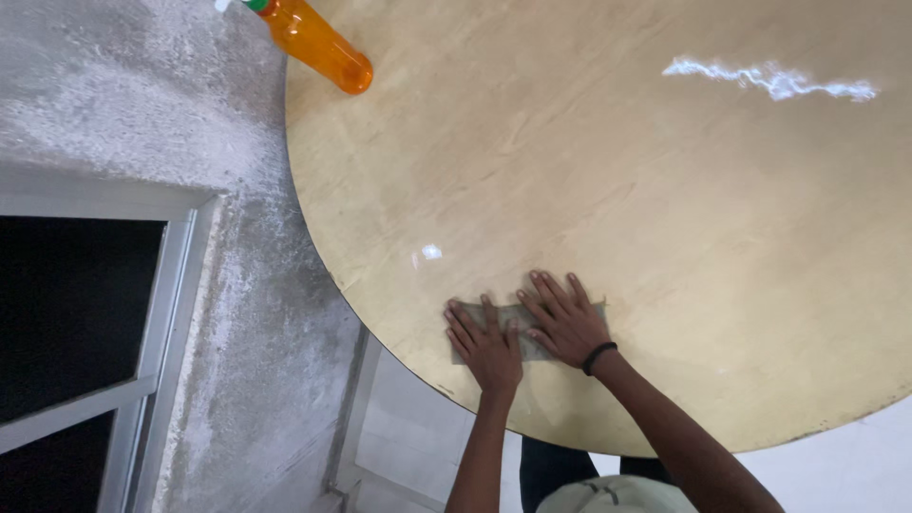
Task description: The person sands a large circular wooden tabletop using a sanding block held with both hands. They move the block across the surface in circular and linear motions, covering different areas of the table.
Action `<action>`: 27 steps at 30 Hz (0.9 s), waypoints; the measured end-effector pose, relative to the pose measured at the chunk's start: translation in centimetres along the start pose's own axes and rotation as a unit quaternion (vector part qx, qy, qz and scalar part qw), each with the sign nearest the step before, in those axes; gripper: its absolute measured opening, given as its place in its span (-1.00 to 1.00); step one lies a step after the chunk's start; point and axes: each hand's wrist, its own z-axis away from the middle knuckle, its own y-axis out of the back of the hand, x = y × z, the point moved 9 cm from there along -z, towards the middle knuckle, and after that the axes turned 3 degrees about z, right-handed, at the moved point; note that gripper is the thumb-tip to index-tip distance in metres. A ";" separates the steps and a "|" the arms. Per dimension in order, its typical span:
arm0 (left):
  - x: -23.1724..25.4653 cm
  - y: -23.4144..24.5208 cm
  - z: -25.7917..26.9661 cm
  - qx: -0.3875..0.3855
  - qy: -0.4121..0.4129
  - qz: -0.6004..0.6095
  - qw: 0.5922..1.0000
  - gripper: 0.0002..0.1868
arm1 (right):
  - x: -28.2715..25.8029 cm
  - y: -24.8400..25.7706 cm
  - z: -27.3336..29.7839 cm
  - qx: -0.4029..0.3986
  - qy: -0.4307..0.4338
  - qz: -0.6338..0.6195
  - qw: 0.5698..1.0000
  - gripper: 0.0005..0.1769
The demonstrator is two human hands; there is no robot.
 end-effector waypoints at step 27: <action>9.5 0.0 -27.3 0.016 -0.171 0.003 0.985 -0.26 | 17.5 10.5 -19.6 0.101 -0.115 0.004 0.988 -0.19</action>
